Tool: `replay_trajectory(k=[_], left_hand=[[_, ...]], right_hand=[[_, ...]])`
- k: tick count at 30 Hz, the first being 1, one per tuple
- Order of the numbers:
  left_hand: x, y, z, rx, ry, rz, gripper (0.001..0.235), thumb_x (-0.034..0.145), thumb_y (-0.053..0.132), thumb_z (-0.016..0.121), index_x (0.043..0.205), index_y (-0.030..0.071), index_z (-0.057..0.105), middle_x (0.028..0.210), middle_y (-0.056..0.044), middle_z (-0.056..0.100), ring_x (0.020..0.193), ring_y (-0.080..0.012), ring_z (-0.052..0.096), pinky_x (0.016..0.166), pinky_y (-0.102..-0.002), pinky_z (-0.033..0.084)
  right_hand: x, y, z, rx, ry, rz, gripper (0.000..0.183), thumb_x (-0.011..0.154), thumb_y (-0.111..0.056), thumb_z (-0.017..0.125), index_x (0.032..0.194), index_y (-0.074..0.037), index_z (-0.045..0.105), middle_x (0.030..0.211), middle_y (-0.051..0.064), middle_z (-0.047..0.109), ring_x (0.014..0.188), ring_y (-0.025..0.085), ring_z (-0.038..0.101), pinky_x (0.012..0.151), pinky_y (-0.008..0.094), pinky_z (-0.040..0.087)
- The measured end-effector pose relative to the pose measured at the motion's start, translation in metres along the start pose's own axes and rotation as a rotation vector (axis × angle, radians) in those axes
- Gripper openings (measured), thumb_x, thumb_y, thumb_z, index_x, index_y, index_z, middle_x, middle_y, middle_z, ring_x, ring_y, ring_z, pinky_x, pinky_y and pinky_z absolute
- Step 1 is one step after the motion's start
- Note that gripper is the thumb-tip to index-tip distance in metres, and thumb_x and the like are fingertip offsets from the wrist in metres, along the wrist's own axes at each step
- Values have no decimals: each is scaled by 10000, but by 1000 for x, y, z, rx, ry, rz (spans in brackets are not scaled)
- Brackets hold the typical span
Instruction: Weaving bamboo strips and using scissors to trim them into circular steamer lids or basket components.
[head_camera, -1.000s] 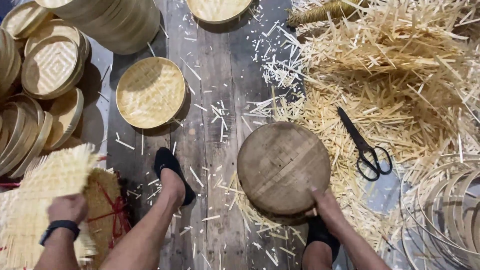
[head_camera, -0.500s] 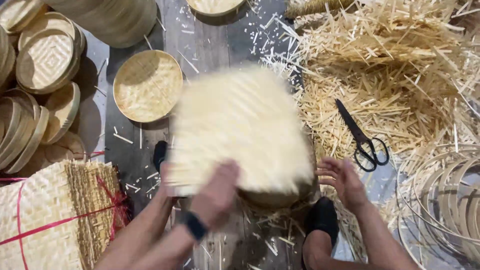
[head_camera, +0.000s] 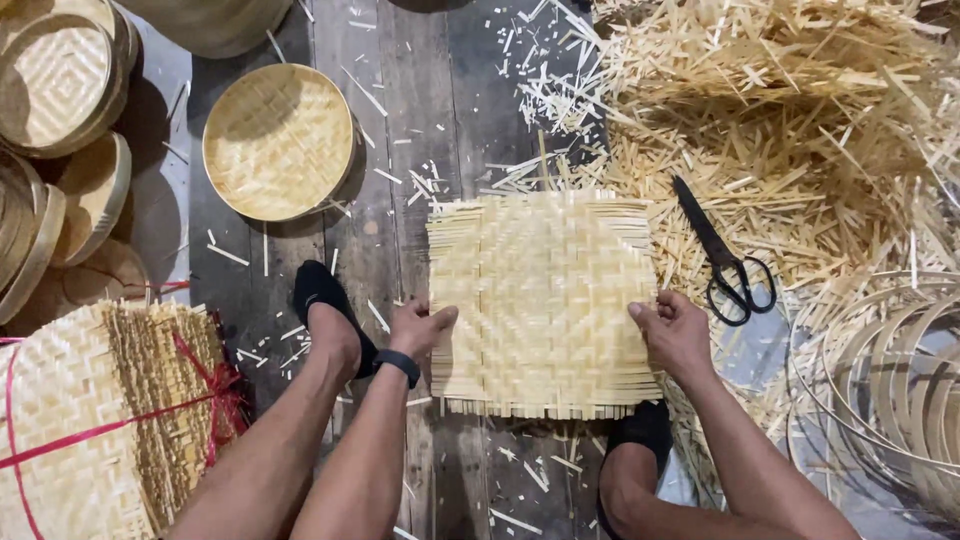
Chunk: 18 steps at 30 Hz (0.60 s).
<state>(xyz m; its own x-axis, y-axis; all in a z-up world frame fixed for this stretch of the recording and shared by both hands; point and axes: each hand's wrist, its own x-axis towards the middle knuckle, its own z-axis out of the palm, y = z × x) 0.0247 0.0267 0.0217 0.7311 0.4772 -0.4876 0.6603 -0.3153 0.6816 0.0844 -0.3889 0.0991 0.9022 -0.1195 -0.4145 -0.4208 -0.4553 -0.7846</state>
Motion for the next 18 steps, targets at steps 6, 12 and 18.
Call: replay_trajectory(k=[6, 12, 18], left_hand=[[-5, 6, -3, -88, -97, -52, 453, 771, 246, 935, 794, -26, 572, 721, -41, 556, 651, -156, 499, 592, -360, 473], [-55, 58, -6, -64, 121, 35, 241, 710, 136, 881, 791, 48, 672, 762, -74, 687, 658, -160, 592, 603, -331, 498], [-226, 149, 47, 40, 195, 732, 77, 893, 42, 608, 969, 45, 621, 989, -140, 637, 931, -332, 618, 818, -434, 520]], right_hand=[[-50, -71, 25, -596, 1, -651, 437, 923, -360, 675, 1248, -80, 587, 1388, 176, 553, 1377, 319, 465, 1221, 486, 350], [-57, -75, 66, -946, -115, -986, 604, 953, -528, 477, 1431, -164, 544, 1466, 179, 477, 1400, 403, 343, 1136, 616, 222], [-47, -30, 63, -756, -306, -728, 514, 941, -429, 528, 1414, -230, 557, 1482, 7, 536, 1445, 270, 437, 1283, 436, 266]])
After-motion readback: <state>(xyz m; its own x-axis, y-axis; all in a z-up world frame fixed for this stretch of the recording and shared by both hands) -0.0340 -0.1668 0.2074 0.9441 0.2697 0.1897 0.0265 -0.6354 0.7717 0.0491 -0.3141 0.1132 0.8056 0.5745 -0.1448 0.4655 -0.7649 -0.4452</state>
